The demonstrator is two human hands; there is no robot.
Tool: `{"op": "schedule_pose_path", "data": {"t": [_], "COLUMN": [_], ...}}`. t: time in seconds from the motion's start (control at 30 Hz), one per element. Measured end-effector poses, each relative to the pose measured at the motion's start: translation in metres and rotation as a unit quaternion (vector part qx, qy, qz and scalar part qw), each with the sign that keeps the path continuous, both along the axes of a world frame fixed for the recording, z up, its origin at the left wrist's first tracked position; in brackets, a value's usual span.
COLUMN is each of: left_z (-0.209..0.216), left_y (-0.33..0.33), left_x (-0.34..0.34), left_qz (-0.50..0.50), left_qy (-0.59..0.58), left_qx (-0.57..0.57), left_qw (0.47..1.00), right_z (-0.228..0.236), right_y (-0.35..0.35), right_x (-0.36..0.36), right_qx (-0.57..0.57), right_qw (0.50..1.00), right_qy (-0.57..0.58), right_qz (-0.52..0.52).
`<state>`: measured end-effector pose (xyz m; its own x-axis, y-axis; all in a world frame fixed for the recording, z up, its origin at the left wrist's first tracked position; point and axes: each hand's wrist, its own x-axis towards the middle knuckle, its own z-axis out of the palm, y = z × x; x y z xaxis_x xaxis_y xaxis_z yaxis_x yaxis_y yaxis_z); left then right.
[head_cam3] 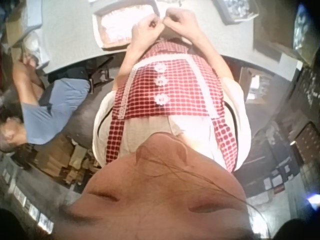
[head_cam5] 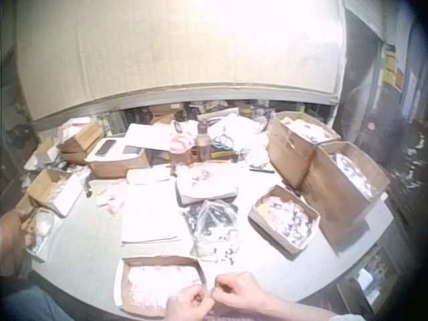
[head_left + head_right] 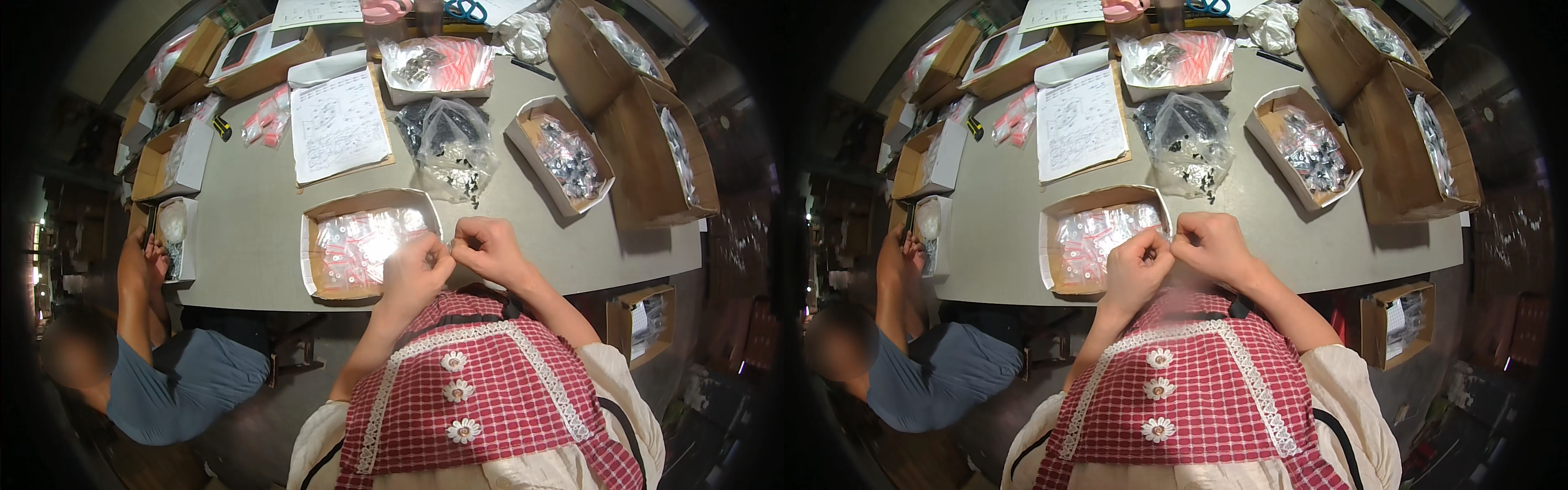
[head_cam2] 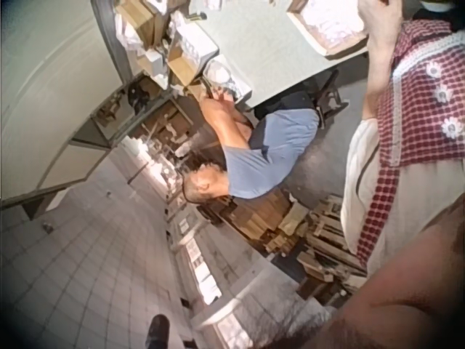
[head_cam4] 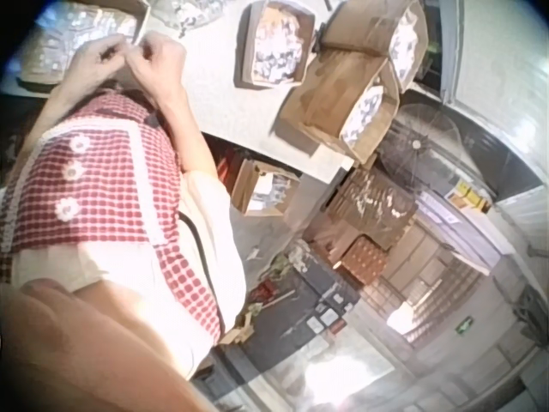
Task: The person sorts small metal components from several containers and bags into a central plastic bag by hand.
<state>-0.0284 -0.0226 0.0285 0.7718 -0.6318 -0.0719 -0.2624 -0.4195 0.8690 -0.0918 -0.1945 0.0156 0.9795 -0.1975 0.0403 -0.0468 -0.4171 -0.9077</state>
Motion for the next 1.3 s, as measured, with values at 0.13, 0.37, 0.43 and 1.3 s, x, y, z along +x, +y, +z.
{"op": "schedule_pose_path", "data": {"t": [0.13,0.37,0.43,1.3], "left_z": [-0.011,-0.027,-0.032,-0.039], "left_y": [-0.007,-0.005,-0.004,-0.013], "left_x": [0.004,0.008,0.008,0.002], "left_qz": [0.031,-0.018,-0.003,-0.030], "left_qy": [-0.260,-0.233,-0.198,-0.222], "left_qx": [-0.035,-0.079,-0.061,-0.091], "left_qw": [0.964,0.969,0.978,0.970], "right_z": [-0.012,-0.001,-0.017,-0.061], "right_y": [-0.002,-0.011,-0.027,-0.079], "right_x": [0.004,0.009,0.015,-0.024], "right_qx": [-0.012,0.257,0.192,0.570], "right_qw": [0.998,0.959,0.974,0.810], "right_qy": [-0.019,0.120,0.114,0.074], "right_qz": [-0.061,0.004,-0.036,-0.116]}}
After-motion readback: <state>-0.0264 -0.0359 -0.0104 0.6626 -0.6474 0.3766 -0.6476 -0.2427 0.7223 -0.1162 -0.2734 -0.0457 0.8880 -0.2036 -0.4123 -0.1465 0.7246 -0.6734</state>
